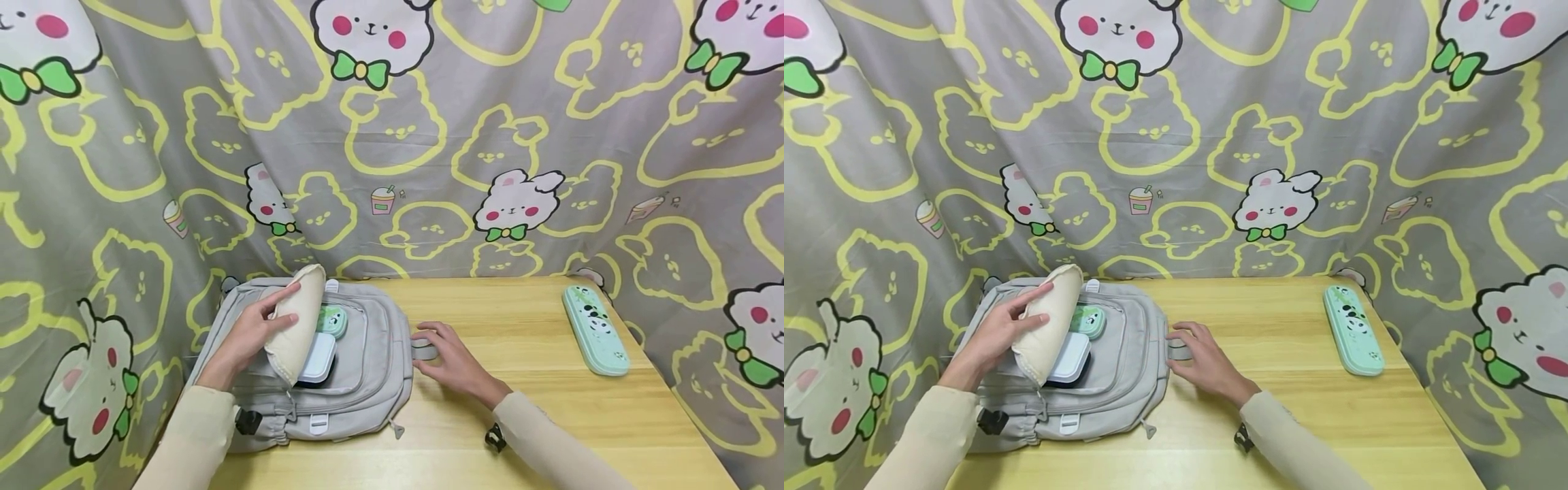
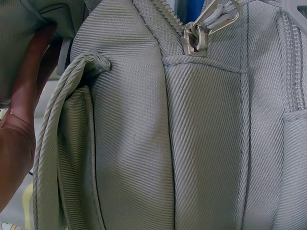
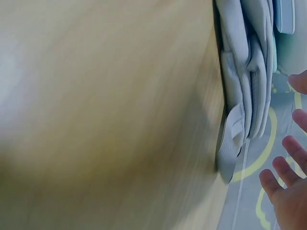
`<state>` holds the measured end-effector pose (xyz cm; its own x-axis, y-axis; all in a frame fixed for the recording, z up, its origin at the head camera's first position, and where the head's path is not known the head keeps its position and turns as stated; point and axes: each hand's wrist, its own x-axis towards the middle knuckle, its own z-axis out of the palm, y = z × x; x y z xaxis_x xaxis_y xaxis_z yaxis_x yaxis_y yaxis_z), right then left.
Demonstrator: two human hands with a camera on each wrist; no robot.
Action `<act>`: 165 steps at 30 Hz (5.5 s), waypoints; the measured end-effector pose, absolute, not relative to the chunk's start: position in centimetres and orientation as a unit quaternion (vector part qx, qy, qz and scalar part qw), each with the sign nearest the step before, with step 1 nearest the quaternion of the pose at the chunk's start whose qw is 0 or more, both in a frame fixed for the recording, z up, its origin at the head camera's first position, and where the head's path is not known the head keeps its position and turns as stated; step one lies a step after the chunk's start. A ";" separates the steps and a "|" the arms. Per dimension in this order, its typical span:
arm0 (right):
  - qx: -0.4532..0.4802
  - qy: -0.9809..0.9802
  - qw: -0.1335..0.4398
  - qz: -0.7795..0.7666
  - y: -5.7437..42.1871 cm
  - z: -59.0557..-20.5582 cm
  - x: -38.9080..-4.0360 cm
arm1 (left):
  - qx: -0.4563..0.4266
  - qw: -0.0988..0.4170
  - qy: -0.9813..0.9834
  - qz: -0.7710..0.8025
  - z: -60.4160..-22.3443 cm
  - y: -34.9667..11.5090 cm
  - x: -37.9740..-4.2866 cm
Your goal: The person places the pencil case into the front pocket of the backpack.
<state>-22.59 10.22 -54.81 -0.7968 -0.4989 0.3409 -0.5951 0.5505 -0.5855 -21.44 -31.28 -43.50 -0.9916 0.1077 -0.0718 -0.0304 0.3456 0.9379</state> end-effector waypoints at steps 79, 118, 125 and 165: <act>0.102 -0.934 0.163 0.302 34.1 -55.2 -22.6 | 0.020 0.061 0.818 0.572 -43.5 -31.3 -21.3; -0.024 -0.962 0.122 0.242 39.4 -56.1 -21.7 | 0.019 0.057 0.813 0.579 -44.0 -31.1 -21.3; -0.022 -0.962 0.113 0.247 39.7 -56.5 -21.8 | 0.016 0.058 0.811 0.581 -43.8 -31.3 -21.2; -0.052 -0.942 0.132 0.305 39.3 -57.7 -21.4 | 0.024 0.054 0.807 0.588 -44.0 -31.3 -21.2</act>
<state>-21.37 39.30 -57.72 -0.9595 0.1787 0.2177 0.0169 0.8079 -0.5890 -21.21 -31.30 -44.02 -0.9931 0.1023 -0.0581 -0.0240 0.3067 0.9515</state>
